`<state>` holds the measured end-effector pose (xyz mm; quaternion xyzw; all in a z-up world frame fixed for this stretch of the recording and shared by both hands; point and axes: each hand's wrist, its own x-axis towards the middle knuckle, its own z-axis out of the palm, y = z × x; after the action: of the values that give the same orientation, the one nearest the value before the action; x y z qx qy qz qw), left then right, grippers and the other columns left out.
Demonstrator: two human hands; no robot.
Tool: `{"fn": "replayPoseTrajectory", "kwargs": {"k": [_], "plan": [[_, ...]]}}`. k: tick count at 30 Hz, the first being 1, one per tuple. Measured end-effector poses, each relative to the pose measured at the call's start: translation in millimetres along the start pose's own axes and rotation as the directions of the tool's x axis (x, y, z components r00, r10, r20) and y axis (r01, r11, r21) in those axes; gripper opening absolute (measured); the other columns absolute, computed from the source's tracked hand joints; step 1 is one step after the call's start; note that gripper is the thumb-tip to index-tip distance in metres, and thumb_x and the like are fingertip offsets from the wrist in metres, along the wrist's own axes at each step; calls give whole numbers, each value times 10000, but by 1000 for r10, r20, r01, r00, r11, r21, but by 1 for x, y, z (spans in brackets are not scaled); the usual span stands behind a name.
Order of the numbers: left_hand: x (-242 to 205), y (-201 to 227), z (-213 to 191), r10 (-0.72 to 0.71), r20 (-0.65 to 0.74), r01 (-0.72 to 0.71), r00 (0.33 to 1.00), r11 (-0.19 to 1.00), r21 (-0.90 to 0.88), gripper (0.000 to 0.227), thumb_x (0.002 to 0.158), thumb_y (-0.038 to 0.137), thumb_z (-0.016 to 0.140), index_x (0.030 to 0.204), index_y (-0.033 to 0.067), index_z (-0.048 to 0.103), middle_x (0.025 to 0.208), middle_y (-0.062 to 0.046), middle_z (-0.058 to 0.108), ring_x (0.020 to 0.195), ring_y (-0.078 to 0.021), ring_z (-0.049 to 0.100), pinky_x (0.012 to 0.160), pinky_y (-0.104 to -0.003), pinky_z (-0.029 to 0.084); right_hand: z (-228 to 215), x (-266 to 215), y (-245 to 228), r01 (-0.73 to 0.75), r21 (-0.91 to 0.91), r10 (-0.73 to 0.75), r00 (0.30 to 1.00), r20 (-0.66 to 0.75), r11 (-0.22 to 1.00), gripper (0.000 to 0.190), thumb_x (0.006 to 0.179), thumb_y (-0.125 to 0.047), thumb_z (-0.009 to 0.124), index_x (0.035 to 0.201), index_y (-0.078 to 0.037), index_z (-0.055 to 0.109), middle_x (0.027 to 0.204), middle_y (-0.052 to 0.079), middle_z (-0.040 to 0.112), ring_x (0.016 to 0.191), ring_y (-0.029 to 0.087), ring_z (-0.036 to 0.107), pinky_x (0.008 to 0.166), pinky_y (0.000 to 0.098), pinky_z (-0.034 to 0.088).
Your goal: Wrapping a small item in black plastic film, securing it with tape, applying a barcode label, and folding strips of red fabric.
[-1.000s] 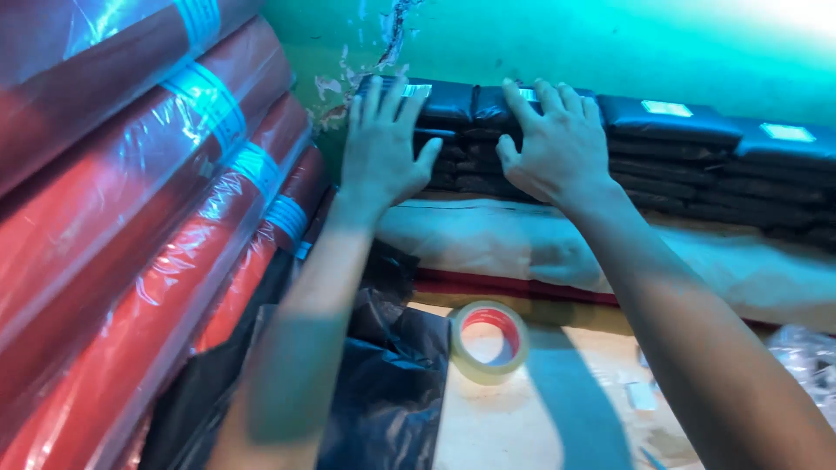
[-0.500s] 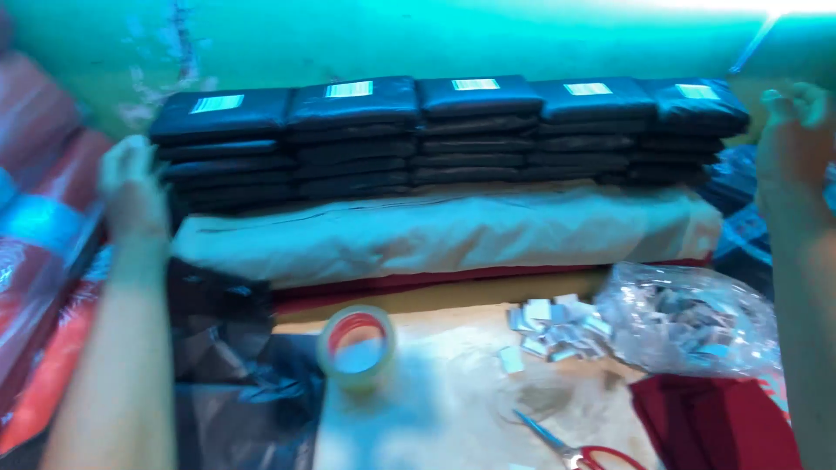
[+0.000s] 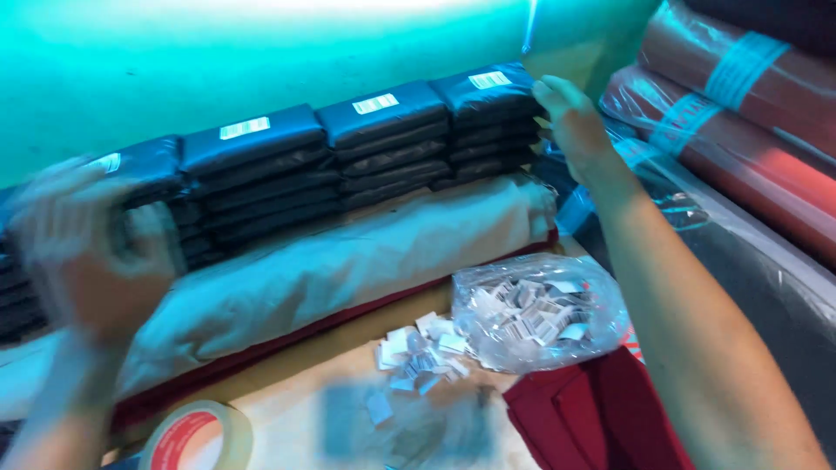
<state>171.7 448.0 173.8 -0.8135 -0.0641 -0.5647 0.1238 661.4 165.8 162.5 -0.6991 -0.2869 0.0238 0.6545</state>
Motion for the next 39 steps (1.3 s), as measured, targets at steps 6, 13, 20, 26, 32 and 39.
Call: {"fn": "replayPoseTrajectory", "kwargs": {"k": [6, 13, 20, 26, 32, 39], "plan": [[91, 139, 124, 301, 204, -300, 932, 953, -36, 378, 954, 104, 593, 1331, 102, 627, 1447, -177, 584, 1332, -430, 558, 1066, -543, 456, 3, 4, -5, 118, -26, -118, 993, 11, 993, 598, 940, -423, 641, 1437, -95, 580, 1461, 50, 621, 1333, 125, 567, 1140, 273, 401], [104, 189, 232, 417, 540, -579, 731, 798, 167, 829, 910, 386, 521, 1647, 92, 281, 1736, -109, 172, 1596, -335, 118, 1282, -516, 152, 1, -16, -22, 21, -97, -11, 994, 109, 995, 641, 932, -352, 605, 1509, -94, 502, 1533, 77, 560, 1421, 180, 508, 1160, 307, 385], [98, 183, 231, 419, 546, -577, 726, 803, 151, 866, 943, 464, 548, 1666, 95, 244, 1751, -110, 93, 1611, -311, 47, 1304, -505, 70, 0, -23, -17, 32, 20, -35, 984, 173, 999, 750, 956, -392, 602, 1582, -69, 344, 1632, 152, 408, 1503, 254, 406, 1188, 351, 361], [91, 179, 235, 384, 555, -544, 738, 825, 152, 833, 995, 511, 501, 1662, 70, 266, 1742, -129, 104, 1609, -278, 83, 1308, -471, 86, 16, -9, -7, 99, 38, -102, 990, 100, 994, 652, 912, -361, 657, 1488, -91, 516, 1499, 48, 575, 1377, 151, 514, 1160, 288, 372], [86, 179, 157, 435, 355, -431, 828, 897, -93, 671, 980, 91, 624, 1617, 12, 429, 1701, -126, 231, 1580, -341, 218, 1310, -524, 212, 22, -53, -32, 510, -403, -482, 858, 177, 760, 663, 1063, -236, 621, 1602, -44, 287, 1668, 234, 290, 1555, 381, 242, 1246, 487, 216], [48, 119, 79, 57, 462, -205, 885, 939, 277, 988, 956, 301, 881, 1699, 158, 247, 1707, -224, 144, 1579, -397, 126, 1281, -590, 156, 112, -118, -64, 728, -640, -609, 629, 482, 246, 696, 1099, -387, 536, 1678, -120, 257, 1704, 262, 134, 1573, 455, 82, 1264, 628, 155]]}}
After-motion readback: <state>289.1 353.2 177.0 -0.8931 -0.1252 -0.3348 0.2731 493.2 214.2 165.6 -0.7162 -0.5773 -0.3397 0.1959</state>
